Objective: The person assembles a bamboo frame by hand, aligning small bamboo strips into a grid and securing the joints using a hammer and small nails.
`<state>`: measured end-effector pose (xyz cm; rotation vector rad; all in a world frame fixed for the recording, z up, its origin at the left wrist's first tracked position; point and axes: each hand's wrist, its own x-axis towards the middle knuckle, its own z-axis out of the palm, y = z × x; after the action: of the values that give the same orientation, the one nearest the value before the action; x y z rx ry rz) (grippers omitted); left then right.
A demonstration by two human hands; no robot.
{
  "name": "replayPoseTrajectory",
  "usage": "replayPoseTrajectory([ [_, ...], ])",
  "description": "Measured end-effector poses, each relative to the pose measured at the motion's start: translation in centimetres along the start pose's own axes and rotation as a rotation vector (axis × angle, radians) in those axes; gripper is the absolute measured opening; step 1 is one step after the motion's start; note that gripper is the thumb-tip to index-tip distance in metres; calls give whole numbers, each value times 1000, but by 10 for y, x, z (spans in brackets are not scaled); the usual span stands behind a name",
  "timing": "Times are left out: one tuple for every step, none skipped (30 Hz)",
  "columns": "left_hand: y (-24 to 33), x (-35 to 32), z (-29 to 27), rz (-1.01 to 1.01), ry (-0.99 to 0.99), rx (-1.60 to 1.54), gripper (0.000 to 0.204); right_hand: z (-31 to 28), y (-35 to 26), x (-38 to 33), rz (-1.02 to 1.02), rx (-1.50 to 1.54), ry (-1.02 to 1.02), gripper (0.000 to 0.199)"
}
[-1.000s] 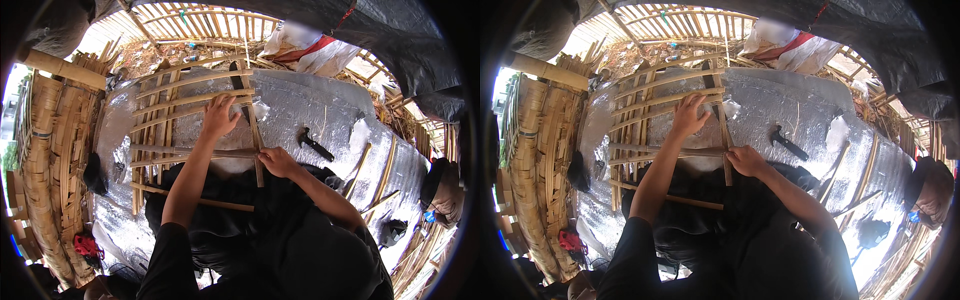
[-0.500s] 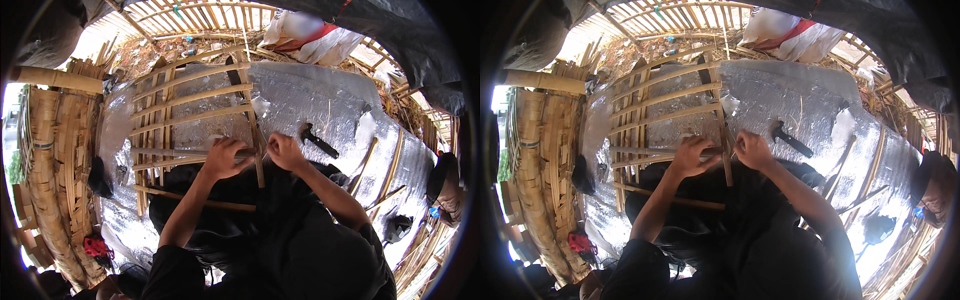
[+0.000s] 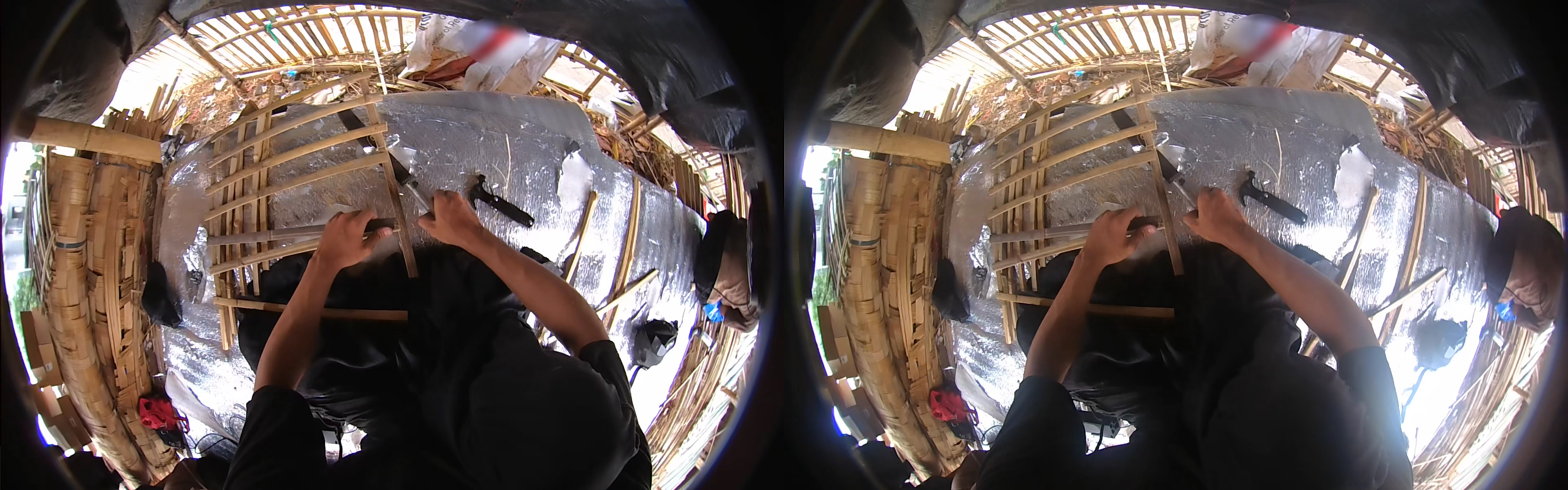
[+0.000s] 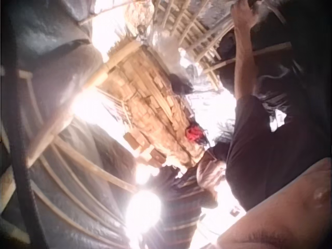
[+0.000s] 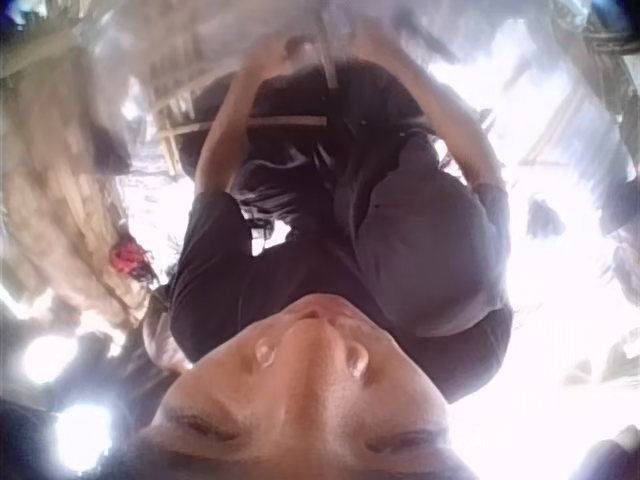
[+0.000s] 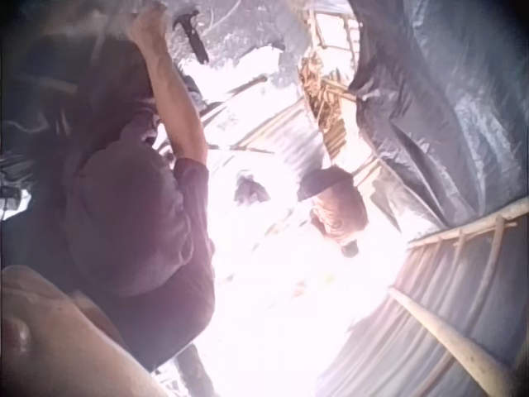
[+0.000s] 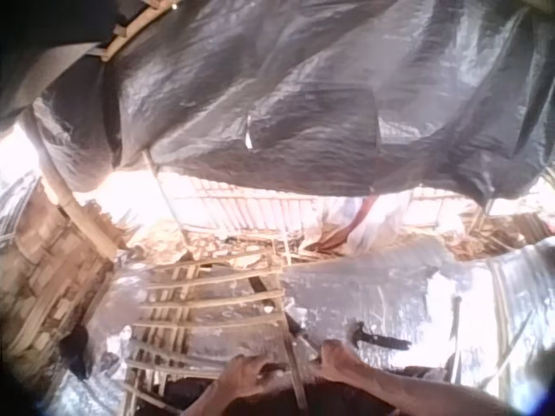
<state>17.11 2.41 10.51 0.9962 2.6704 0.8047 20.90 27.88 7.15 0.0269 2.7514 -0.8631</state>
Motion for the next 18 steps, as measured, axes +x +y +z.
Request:
replayPoseTrajectory([
  [-1,-1,3,0,14,3,37,-9,1,-7,-14,-25,6,49],
  [-3,-3,5,-2,29,6,39,-18,-2,-15,48,-49,-29,49],
  [-4,-5,7,-7,45,10,40,-23,0,-21,81,-69,-106,49],
  [-5,-3,9,24,68,7,41,-31,4,-28,116,-94,-180,49],
  [-7,-4,11,46,94,12,42,-37,6,-32,141,-116,-258,49],
  [-8,-5,12,67,121,17,43,-40,6,-39,139,-172,-275,48],
  [-7,-6,12,53,117,7,43,-39,11,-47,118,-225,-273,45],
  [-6,-4,11,43,118,-2,43,-39,16,-51,96,-280,-267,42],
  [-4,-2,10,32,118,-10,43,-37,18,-53,73,-336,-260,40],
  [-3,-2,9,7,125,-13,43,-32,15,-55,26,-311,-87,39],
  [-2,-1,8,-18,132,-16,43,-26,9,-56,-23,-284,86,38],
  [-1,0,8,-43,139,-19,42,-22,3,-53,-72,-254,258,37],
  [-2,3,8,-41,173,-13,42,-18,-4,-45,-50,-143,164,35],
  [-5,7,9,-44,208,-6,42,-13,-13,-36,-32,-33,65,34],
  [-7,11,10,-47,242,1,41,-8,-21,-29,-12,76,-35,33],
  [-11,16,15,-69,262,-33,41,4,-23,-24,-43,103,-88,32],
  [-16,25,21,-86,279,-63,41,21,-25,-21,-72,132,-136,31],
  [-21,32,26,-101,296,-94,40,34,-23,-21,-99,162,-184,31],
])
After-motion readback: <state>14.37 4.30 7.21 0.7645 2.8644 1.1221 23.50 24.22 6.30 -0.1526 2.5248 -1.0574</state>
